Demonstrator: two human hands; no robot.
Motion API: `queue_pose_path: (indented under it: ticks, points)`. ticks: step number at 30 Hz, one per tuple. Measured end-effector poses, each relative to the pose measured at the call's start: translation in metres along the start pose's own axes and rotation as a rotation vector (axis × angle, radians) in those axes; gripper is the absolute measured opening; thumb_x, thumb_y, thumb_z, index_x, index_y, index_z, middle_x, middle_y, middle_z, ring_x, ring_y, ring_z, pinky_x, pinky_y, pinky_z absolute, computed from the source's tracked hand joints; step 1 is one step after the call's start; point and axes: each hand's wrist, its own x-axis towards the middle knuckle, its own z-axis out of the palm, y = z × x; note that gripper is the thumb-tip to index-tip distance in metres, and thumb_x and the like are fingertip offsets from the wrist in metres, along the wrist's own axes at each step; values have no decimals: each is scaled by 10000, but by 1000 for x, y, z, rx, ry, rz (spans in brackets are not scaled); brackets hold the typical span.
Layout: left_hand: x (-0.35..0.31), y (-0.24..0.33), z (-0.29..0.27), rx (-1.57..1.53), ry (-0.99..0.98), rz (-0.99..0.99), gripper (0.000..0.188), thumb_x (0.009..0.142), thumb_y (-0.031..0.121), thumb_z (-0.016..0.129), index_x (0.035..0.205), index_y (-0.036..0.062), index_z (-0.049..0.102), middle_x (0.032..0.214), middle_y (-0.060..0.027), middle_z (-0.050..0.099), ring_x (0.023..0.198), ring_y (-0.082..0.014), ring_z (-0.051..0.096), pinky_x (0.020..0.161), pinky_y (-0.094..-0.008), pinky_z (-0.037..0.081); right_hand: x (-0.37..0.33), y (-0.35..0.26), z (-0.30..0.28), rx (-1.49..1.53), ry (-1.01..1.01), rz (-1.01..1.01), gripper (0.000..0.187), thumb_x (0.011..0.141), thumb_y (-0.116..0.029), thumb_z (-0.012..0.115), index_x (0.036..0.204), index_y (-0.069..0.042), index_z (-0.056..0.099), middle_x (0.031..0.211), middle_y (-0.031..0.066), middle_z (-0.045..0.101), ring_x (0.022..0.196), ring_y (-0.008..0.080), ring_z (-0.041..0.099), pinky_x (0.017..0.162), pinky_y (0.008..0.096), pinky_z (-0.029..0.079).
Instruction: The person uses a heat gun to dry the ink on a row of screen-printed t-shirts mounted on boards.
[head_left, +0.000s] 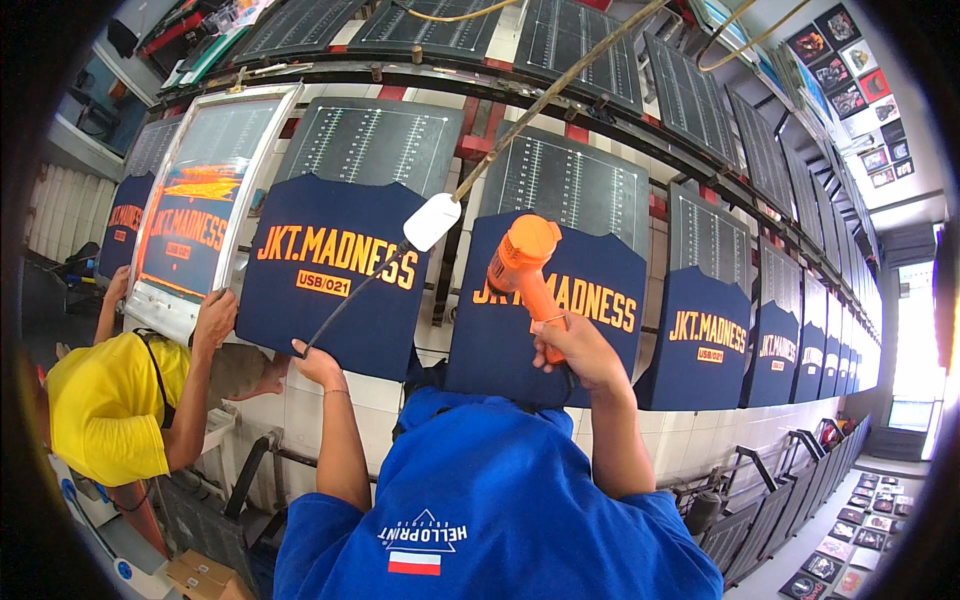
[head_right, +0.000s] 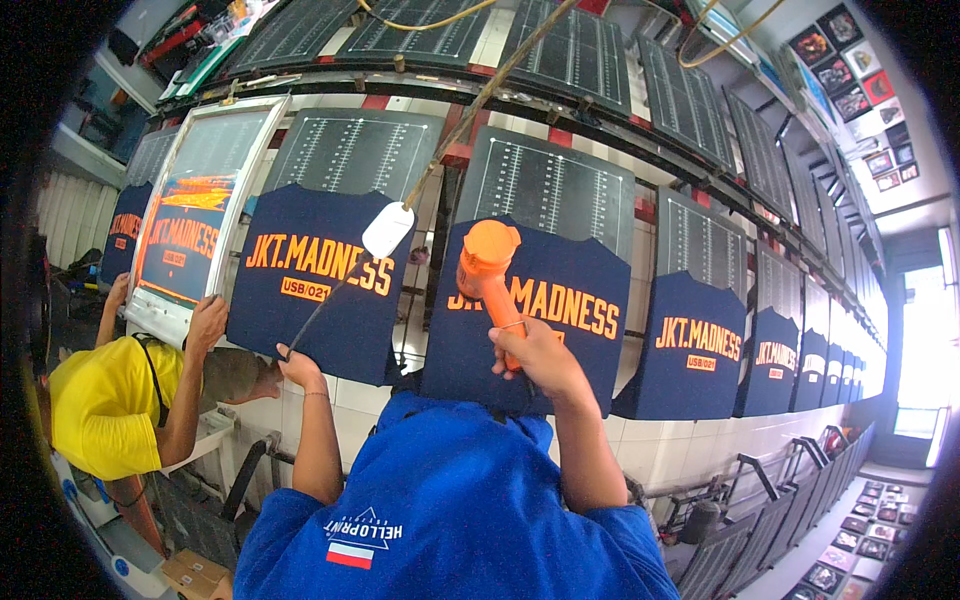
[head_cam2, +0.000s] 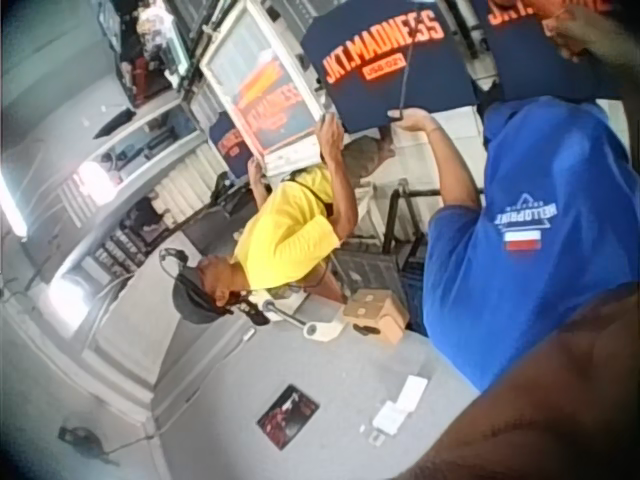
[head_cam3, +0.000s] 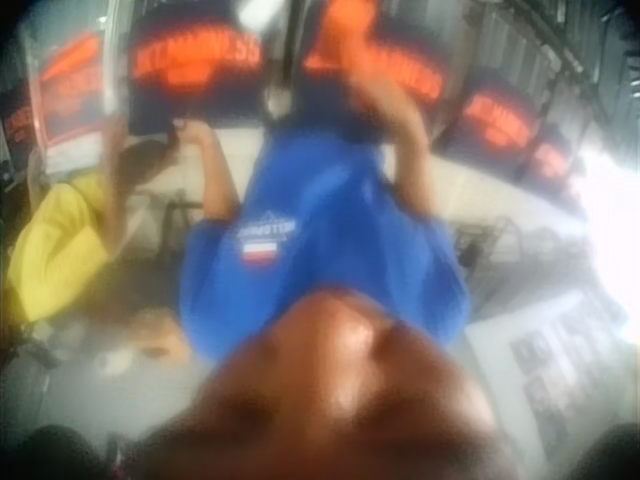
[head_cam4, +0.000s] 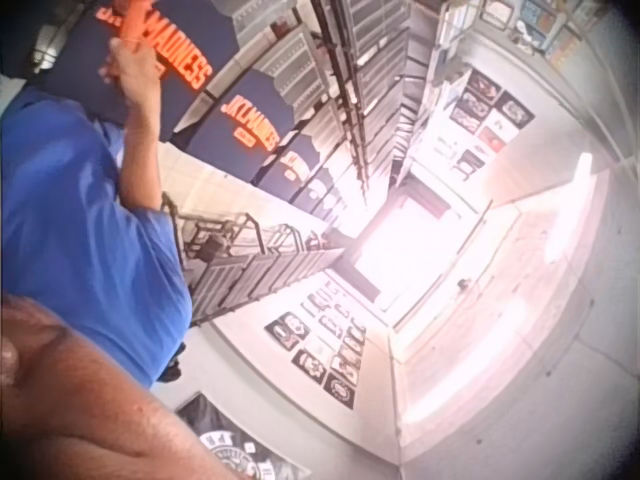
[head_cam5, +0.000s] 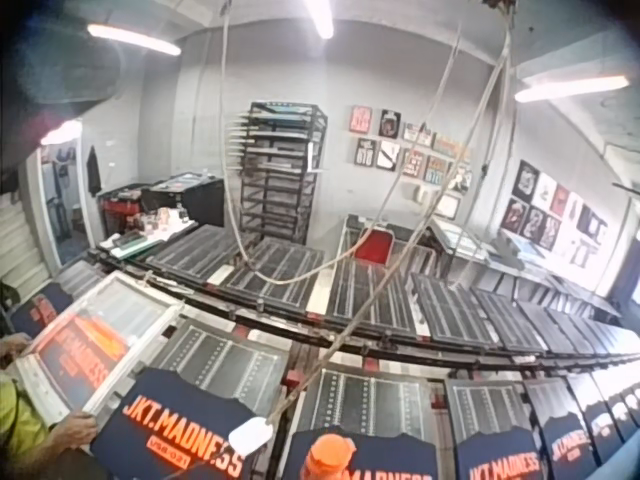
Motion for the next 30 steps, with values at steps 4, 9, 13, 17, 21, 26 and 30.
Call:
queue_pose_path:
  ticks: [4, 9, 13, 17, 21, 26, 30]
  points:
    - [0, -2, 2, -51, -48, 2, 551, 1029, 367, 414, 1118, -156, 565, 1091, -276, 645, 925, -351, 668, 802, -392, 553, -7, 6, 6, -66, -12, -11, 242, 937, -251, 622, 980, -30, 535, 752, 25, 574, 638, 124, 621, 541, 247, 491]
    - [0, 0, 0, -68, -80, 8, 559, 1030, 369, 409, 1144, -157, 559, 1114, -269, 643, 940, -342, 666, 812, -384, 550, -15, 10, -3, -36, -20, 11, 267, 943, -257, 617, 1020, -13, 541, 722, 46, 593, 629, 122, 619, 543, 249, 498]
    - [-2, 3, 0, -26, -49, 4, 547, 1030, 360, 409, 1152, -151, 562, 1134, -257, 643, 951, -339, 666, 820, -379, 548, -24, 12, -1, -73, -12, 15, 250, 943, -255, 619, 994, -25, 536, 717, 40, 594, 614, 121, 619, 540, 246, 499]
    - [-4, 5, -1, -54, -86, 4, 539, 1031, 350, 407, 1163, -151, 558, 1146, -260, 640, 958, -343, 665, 832, -381, 545, -18, 17, 8, -29, 25, -20, 240, 943, -240, 623, 986, -21, 535, 723, 43, 595, 622, 119, 618, 544, 247, 497]
    - [-12, 13, -5, -56, -103, 35, 644, 1026, 413, 415, 1230, -193, 490, 1189, -296, 612, 1016, -355, 647, 875, -382, 519, -10, 8, 7, -33, -68, 24, 254, 936, -247, 634, 993, -22, 532, 743, 41, 594, 634, 117, 623, 546, 245, 492]
    - [-6, 7, -2, -72, -106, 18, 593, 1037, 375, 405, 1244, -174, 496, 1195, -282, 615, 1018, -343, 646, 889, -380, 513, -4, 9, 17, -75, -98, 13, 279, 937, -227, 616, 1095, -14, 531, 758, 36, 596, 649, 117, 624, 560, 239, 498]
    - [-4, 4, -1, -27, -86, 52, 555, 1040, 358, 408, 1223, -155, 516, 1176, -263, 630, 1014, -335, 647, 888, -380, 513, -6, 7, 24, -141, -92, -5, 288, 932, -227, 619, 1101, -12, 530, 762, 38, 598, 649, 118, 625, 560, 239, 497]
